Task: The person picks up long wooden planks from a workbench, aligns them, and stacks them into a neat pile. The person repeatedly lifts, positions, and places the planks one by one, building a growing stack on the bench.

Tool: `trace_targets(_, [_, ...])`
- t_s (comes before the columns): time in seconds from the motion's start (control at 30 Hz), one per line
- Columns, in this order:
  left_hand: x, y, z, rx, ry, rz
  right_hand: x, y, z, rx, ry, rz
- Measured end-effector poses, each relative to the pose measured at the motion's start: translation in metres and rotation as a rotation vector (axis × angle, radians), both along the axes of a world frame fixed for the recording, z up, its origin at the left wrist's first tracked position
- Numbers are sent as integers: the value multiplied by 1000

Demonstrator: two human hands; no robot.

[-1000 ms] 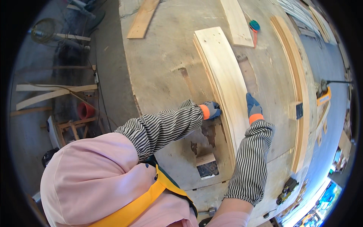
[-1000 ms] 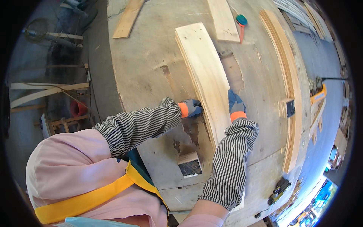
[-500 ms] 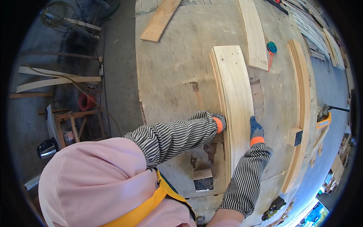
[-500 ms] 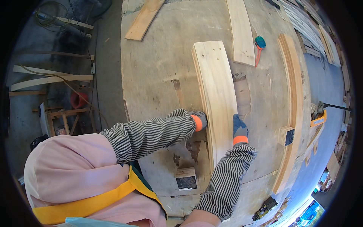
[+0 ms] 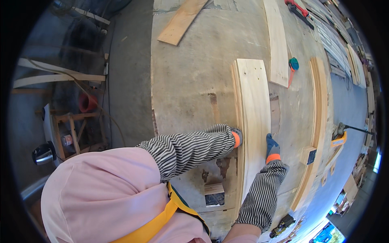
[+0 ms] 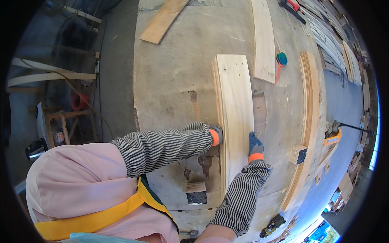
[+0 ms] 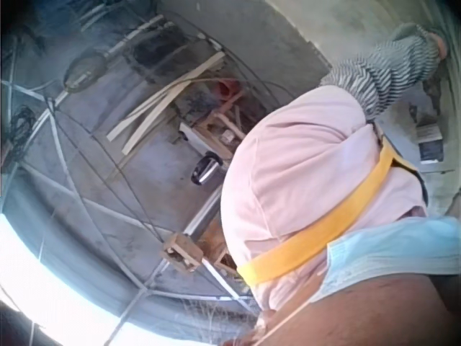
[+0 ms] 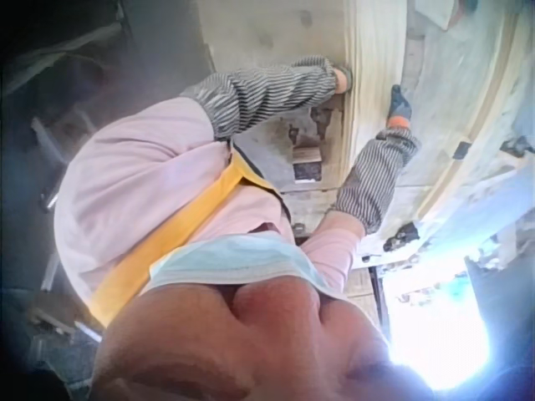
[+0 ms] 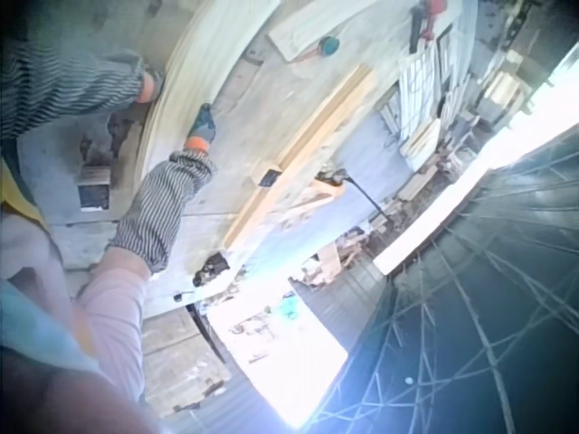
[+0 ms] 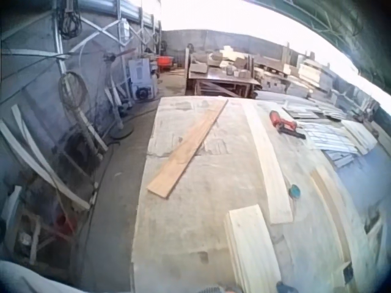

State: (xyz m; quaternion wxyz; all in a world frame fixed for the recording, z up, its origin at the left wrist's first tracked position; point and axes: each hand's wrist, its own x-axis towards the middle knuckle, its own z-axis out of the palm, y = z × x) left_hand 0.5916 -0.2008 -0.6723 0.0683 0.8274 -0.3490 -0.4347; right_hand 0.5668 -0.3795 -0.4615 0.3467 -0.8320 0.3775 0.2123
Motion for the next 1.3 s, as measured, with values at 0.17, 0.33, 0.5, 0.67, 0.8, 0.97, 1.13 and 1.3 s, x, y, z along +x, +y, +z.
trace_targets(0.17, [6,0,2,-21,33,91,22,38,45,-40,14,-65])
trace_targets(0.33, [27,14,16,-67,78,224,27,42,38,89,-103,-122])
trace_targets(0.5, [71,63,134,-273,197,211,-16,-7,-26,183,-282,-258])
trace_targets(0.67, [195,173,179,-655,-480,572,-45,-31,-45,-49,-409,66])
trace_targets(0.8, [268,199,188,-561,-483,306,13,-16,19,-91,-357,-29])
trace_targets(0.97, [274,188,173,-662,-457,188,144,34,65,-291,-419,150])
trace_targets(1.13, [283,197,182,-661,-361,176,298,95,79,-273,-494,587])
trace_targets(1.3, [286,196,179,-711,-395,222,392,132,79,-217,-278,1064])
